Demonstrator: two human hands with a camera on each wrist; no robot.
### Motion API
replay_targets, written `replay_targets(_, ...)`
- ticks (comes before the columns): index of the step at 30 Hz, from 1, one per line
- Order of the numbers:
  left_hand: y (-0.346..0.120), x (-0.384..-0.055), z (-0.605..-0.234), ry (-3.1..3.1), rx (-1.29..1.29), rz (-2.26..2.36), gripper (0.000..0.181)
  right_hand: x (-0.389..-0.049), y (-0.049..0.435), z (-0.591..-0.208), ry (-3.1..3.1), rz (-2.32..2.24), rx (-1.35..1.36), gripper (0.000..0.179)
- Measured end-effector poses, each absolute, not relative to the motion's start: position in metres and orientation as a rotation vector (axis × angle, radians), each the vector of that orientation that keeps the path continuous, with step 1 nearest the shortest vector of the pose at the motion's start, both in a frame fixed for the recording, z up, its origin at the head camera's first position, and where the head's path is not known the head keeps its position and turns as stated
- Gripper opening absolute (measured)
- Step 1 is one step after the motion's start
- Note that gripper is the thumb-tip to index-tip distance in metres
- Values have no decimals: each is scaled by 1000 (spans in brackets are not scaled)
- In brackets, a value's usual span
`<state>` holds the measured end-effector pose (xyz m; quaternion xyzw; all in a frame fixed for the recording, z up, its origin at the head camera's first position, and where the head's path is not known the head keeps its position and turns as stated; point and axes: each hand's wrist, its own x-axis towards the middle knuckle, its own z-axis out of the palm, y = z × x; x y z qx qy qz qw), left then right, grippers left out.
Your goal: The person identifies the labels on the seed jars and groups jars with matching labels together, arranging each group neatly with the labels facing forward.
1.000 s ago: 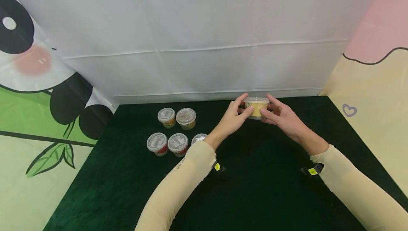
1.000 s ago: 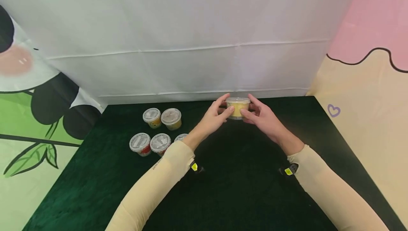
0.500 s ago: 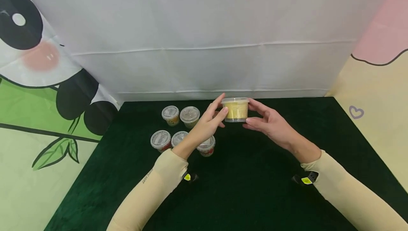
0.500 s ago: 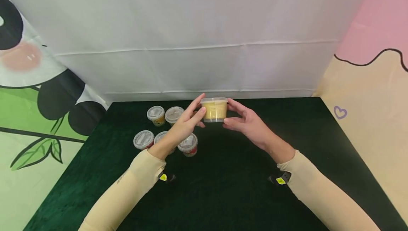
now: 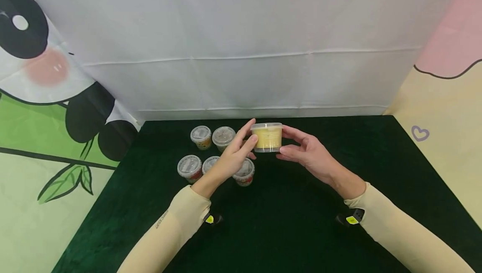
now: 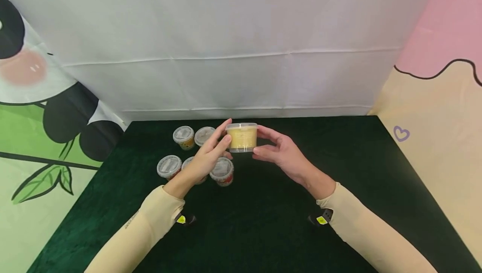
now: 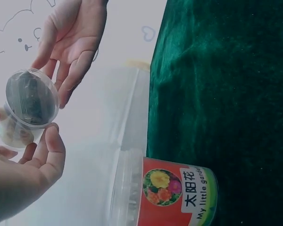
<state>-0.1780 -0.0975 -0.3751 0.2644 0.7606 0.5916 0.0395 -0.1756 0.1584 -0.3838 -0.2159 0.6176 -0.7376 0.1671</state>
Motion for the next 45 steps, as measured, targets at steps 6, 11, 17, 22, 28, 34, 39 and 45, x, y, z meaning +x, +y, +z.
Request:
replay_targets(6, -100, -178, -374, 2340, 809, 1801, 55, -176, 156, -384, 1771, -2097, -648, 70)
replay_targets(11, -100, -181, -376, 2347, 810, 1796, 55, -178, 156, -385, 1788, -2089, -656, 67)
replay_targets(17, -98, -185, -387, 2321, 801, 1787, 54, -178, 159, -392, 1800, -2070, -601, 67)
replay_targets(22, -98, -183, -391, 2331, 788, 1793, 54, -179, 160, -397, 1805, -2059, -631, 67)
replay_targets(28, -98, -183, -391, 2346, 798, 1787, 53, -180, 161, -395, 1820, -2043, -630, 68)
replay_targets(34, -97, -184, -390, 2342, 783, 1786, 53, -182, 163, -396, 1832, -2036, -627, 68)
replay_targets(39, -96, -184, -392, 2345, 773, 1781, 53, -180, 163, -396, 1837, -2024, -640, 68)
replay_targets(45, -96, -183, -391, 2346, 785, 1795, 53, -180, 163, -395, 1831, -2028, -656, 68)
